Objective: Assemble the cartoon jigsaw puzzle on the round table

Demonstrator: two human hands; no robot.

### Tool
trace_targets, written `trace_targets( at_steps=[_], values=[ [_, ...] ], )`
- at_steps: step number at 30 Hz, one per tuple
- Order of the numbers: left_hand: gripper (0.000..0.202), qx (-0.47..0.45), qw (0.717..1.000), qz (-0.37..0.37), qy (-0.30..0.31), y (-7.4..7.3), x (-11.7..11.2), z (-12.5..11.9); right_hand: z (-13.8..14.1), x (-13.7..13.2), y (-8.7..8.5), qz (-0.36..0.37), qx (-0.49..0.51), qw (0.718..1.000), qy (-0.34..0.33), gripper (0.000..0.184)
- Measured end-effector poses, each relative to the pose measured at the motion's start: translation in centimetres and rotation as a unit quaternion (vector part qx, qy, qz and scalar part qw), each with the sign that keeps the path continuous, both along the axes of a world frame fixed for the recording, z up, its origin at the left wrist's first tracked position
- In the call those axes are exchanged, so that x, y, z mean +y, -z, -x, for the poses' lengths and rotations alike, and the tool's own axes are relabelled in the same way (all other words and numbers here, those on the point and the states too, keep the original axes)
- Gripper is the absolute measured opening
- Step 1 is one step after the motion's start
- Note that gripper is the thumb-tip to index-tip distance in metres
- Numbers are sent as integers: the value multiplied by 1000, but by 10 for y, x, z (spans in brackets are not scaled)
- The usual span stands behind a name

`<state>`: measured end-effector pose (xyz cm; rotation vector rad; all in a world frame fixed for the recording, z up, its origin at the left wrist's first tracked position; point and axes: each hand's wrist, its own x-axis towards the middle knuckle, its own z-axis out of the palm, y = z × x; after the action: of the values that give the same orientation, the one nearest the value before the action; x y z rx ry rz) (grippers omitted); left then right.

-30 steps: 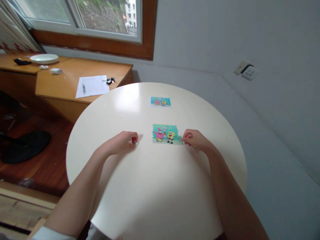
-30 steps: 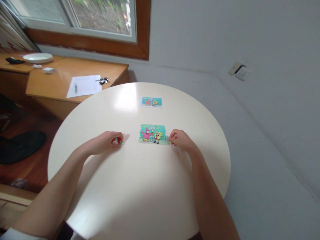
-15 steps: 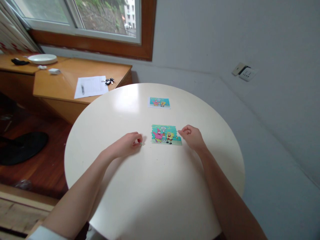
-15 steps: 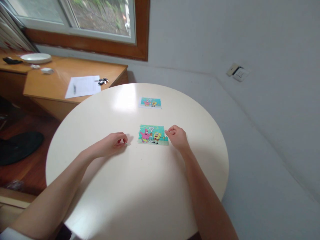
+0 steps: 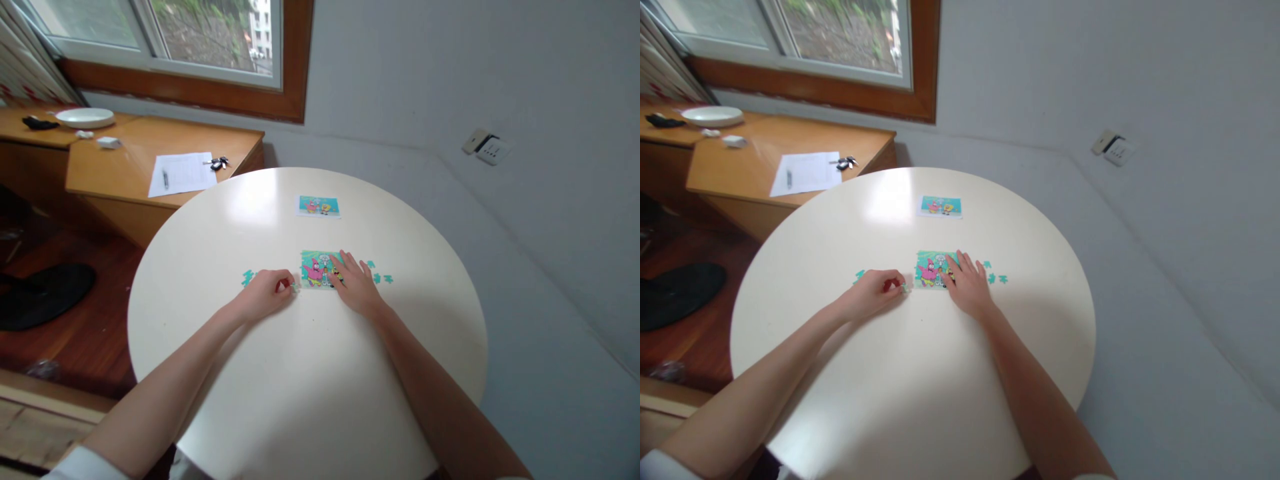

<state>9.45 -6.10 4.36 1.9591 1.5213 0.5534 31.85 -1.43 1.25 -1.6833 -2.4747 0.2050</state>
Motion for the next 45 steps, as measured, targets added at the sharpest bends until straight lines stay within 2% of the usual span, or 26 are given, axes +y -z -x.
trace_targets(
  at_steps=[6,15,35,45],
  values=[
    [26,-1,999,9,-31,-1,0,-4,3,-4,-8,13,-24,1000,-2,52],
    [28,-16,997,-1,-72,5,1,-11,4,-5,-6,11,-15,1000,-6,52],
    [25,-37,992,12,-116,6,4,-19,5,-4,-3,-6,-23,1000,-9,52],
    [21,-18,993,-1,-116,11,5,-20,4,-4,-1,-15,-17,1000,-10,52]
  ],
)
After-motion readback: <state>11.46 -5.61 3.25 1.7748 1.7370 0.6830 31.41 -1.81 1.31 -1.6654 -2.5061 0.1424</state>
